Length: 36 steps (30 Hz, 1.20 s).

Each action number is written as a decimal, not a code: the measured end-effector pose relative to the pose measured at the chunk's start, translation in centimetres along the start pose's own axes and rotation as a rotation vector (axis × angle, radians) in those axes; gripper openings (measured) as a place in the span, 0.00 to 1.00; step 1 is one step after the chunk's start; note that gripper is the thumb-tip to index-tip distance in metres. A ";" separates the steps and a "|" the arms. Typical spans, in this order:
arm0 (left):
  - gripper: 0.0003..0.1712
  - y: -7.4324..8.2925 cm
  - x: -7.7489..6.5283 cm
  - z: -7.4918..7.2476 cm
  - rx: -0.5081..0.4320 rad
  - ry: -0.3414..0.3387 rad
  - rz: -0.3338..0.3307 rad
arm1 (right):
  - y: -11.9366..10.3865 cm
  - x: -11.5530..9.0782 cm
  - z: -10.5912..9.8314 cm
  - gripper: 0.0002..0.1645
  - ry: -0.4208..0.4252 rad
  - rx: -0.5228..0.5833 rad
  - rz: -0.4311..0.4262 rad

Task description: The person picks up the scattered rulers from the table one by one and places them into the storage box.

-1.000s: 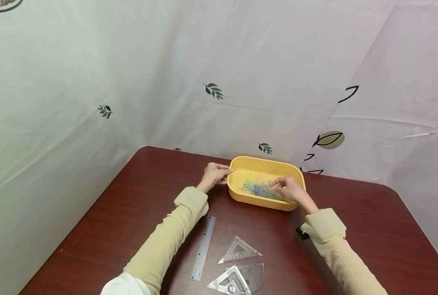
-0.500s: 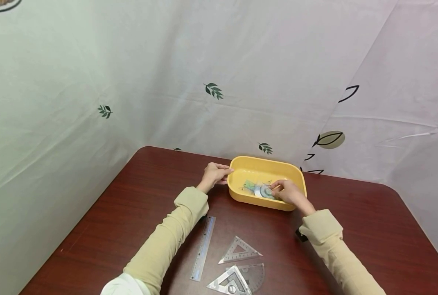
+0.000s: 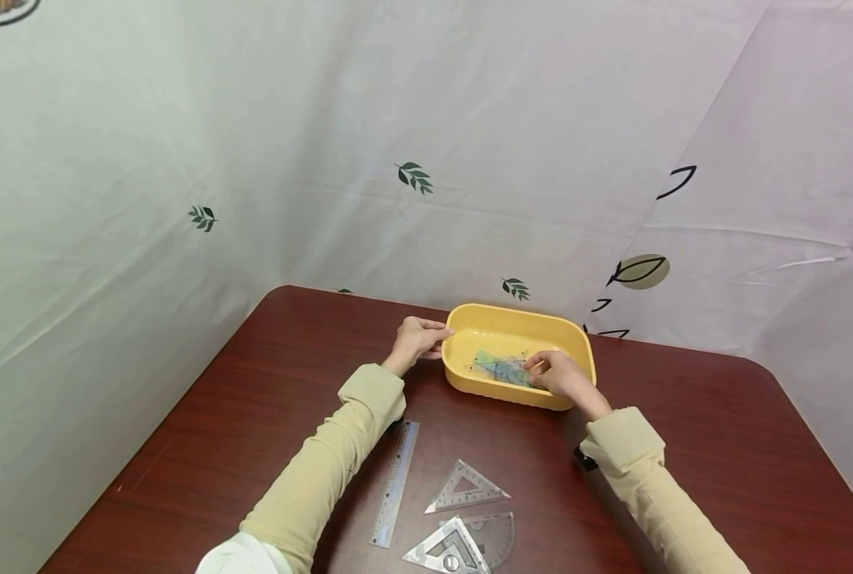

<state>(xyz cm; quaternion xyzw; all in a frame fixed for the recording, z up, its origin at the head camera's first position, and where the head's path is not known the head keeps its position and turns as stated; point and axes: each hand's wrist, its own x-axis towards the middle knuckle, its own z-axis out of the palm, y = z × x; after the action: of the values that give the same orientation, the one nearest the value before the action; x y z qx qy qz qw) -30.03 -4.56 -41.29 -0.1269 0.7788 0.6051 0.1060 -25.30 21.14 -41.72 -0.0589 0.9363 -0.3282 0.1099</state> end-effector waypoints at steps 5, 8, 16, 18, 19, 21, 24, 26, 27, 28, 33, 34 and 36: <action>0.14 -0.2 0.3 0.1 -0.001 0.006 0.000 | 0.1 0.0 0.1 0.09 0.030 0.004 -0.007; 0.15 -0.3 0.1 0.1 -0.001 0.001 0.022 | 0.2 -0.1 0.1 0.09 0.060 0.010 -0.030; 0.16 -0.2 -0.3 0.0 -0.016 -0.004 0.048 | 0.2 -0.2 0.3 0.10 0.154 0.041 -0.101; 0.16 -0.2 -0.3 0.0 -0.015 -0.004 0.047 | 0.2 -0.2 0.3 0.10 0.171 0.040 -0.124; 0.16 -0.3 -0.3 0.0 -0.016 -0.003 0.046 | 0.2 -0.2 0.3 0.10 0.177 0.039 -0.133; 0.16 -0.3 -0.2 0.0 -0.015 -0.004 0.043 | 0.1 -0.2 0.3 0.10 0.190 0.031 -0.151; 0.16 -0.3 -0.1 0.1 -0.016 -0.004 0.044 | -0.1 -0.4 0.2 0.10 0.209 0.013 -0.183; 0.16 -0.3 -0.2 0.1 -0.015 -0.004 0.046 | -0.3 -0.5 0.2 0.09 0.223 0.000 -0.194; 0.16 -0.3 -0.2 0.0 -0.015 -0.005 0.048 | -0.4 -0.5 0.2 0.09 0.231 -0.007 -0.199; 0.16 -0.3 -0.2 0.0 -0.014 -0.005 0.050 | -0.6 -0.6 0.2 0.09 0.237 -0.014 -0.204; 0.16 -0.3 -0.3 -0.1 -0.013 -0.012 0.054 | -1.4 -1.1 0.3 0.08 0.282 -0.023 -0.230; 0.16 -0.3 -0.3 -0.1 -0.012 -0.013 0.055 | -1.6 -1.2 0.3 0.09 0.294 -0.026 -0.241; 0.16 -0.3 -0.3 -0.1 -0.012 -0.014 0.058 | -2.1 -1.4 0.3 0.09 0.320 -0.028 -0.258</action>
<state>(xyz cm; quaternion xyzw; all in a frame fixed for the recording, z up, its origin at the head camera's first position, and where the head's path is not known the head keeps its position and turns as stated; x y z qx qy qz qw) -29.62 -4.74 -41.46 -0.1009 0.7778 0.6134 0.0931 -23.80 19.58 -40.39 -0.1270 0.9310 -0.3317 -0.0843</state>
